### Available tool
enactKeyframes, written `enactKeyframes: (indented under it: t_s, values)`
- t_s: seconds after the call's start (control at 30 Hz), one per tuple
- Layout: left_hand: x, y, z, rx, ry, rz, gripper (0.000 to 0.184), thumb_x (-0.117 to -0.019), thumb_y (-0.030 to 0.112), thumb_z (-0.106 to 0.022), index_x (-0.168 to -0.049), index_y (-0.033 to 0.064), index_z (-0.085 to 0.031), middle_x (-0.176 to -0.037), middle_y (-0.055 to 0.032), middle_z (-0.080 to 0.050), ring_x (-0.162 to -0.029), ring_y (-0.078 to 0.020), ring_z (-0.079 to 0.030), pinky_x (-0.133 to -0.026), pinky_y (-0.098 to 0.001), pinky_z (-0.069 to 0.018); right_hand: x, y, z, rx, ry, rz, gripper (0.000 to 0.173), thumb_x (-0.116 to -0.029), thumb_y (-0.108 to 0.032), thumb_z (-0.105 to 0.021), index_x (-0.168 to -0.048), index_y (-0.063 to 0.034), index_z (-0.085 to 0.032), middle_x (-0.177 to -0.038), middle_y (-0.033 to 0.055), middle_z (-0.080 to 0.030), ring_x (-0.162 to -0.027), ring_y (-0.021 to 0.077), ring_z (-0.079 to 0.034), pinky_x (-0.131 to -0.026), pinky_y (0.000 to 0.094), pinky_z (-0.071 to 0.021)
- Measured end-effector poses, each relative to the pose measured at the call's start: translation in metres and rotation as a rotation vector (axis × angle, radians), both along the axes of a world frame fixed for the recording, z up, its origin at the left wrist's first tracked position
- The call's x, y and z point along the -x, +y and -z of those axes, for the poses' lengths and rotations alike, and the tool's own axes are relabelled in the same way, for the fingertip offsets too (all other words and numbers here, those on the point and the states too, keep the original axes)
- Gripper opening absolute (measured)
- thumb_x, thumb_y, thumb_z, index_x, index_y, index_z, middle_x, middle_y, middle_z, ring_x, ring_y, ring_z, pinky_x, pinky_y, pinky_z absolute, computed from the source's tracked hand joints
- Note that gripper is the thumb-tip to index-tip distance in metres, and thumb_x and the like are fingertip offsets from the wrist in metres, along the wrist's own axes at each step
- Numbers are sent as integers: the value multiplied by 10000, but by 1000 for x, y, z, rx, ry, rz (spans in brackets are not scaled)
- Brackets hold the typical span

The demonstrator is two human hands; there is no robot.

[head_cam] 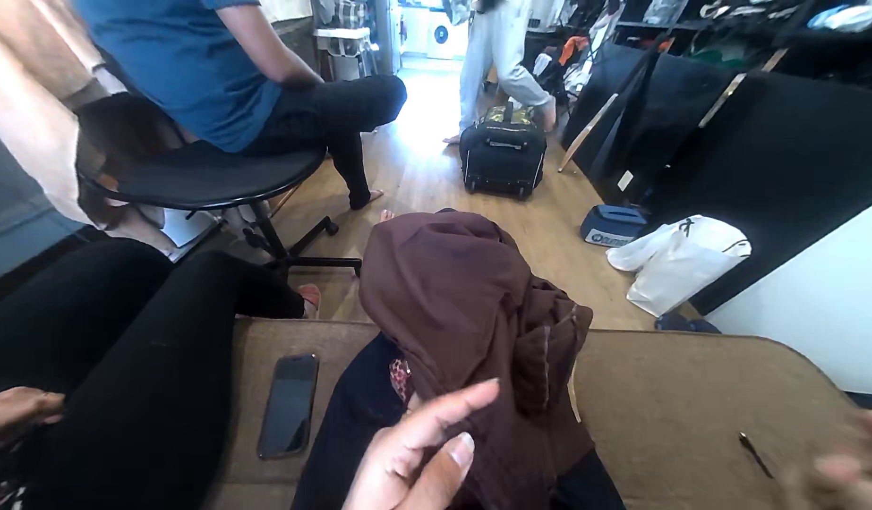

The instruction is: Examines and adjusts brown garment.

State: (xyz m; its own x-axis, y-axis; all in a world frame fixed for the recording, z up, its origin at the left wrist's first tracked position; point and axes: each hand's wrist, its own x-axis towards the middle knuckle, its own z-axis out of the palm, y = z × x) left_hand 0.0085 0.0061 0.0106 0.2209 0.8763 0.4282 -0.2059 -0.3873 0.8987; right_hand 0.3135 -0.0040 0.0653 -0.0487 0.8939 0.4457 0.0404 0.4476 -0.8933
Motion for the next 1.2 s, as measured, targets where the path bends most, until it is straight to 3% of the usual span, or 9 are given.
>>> enactKeyframes:
  t_s: [0.07,0.17,0.27,0.37,0.43,0.5,0.67,0.83,1.2]
  values:
    - [-3,-1,3,-21,-2,-10,360,-1073,30,-411,-1361,-44,-613,-1378,-61,-655,-1267,-60,-593,-1096,-288,-479,39,2,7,15,-48,-143,333,-1020,-233,-646,-1342,-297,-587,-1086,-169,-730,-830,-22,-700,-654,160,-583]
    - [-2,-2,5,-33,-11,-8,384,-1109,103,-364,-1368,-28,-616,-1384,-47,-651,-1257,-43,-591,-1096,-281,-473,88,1,22,-3,-54,-306,304,-1032,-149,-617,-1335,-139,-591,-1017,-77,-737,-851,0,-692,-711,203,-587]
    - [-2,-3,7,6,-43,-45,357,-1084,26,-389,-1350,-41,-618,-1342,-36,-674,-1188,-46,-634,-1040,-275,-520,114,3,40,-61,-63,-332,135,-1011,-79,-643,-1109,14,-656,-970,75,-715,-841,61,-704,-732,227,-609]
    - [-5,-2,10,80,-143,-101,354,-1028,-45,-474,-1353,-12,-611,-1280,20,-699,-1045,-20,-674,-915,-246,-572,125,9,54,-133,-103,-268,88,-984,-67,-677,-951,13,-695,-974,97,-694,-905,57,-690,-796,191,-595]
    - [-8,1,11,154,-268,-112,496,-968,-95,-542,-1445,-39,-421,-1325,-22,-634,-1071,-86,-677,-913,-304,-594,127,11,58,-146,-108,-222,64,-969,-80,-701,-945,-23,-719,-994,58,-673,-954,27,-656,-830,157,-566]
    - [-9,4,11,235,-371,-117,652,-927,-122,-588,-1466,-2,-241,-1339,-59,-569,-1087,-139,-687,-902,-351,-618,127,12,60,-145,-110,-197,53,-963,-91,-714,-958,-40,-727,-986,46,-663,-936,16,-651,-813,149,-565]
    - [-10,-1,11,166,-393,-142,585,-874,-159,-633,-1345,78,-378,-1158,7,-720,-980,-107,-729,-861,-317,-623,128,11,61,-158,-104,-159,79,-967,-89,-705,-1008,-25,-727,-964,50,-646,-888,8,-649,-777,144,-573]
    - [-5,-10,8,28,-320,-96,556,-871,-134,-674,-1321,141,-499,-1156,62,-726,-978,-53,-718,-861,-262,-613,127,9,61,-203,-108,-90,79,-956,-109,-711,-987,-36,-710,-904,24,-622,-838,-3,-616,-739,122,-538]
    - [-3,-11,8,29,-309,-113,530,-850,-134,-685,-1259,154,-510,-1085,84,-718,-928,-32,-717,-815,-241,-619,127,7,58,-201,-158,-106,95,-950,-91,-684,-995,-12,-710,-858,51,-600,-784,10,-580,-678,104,-484]
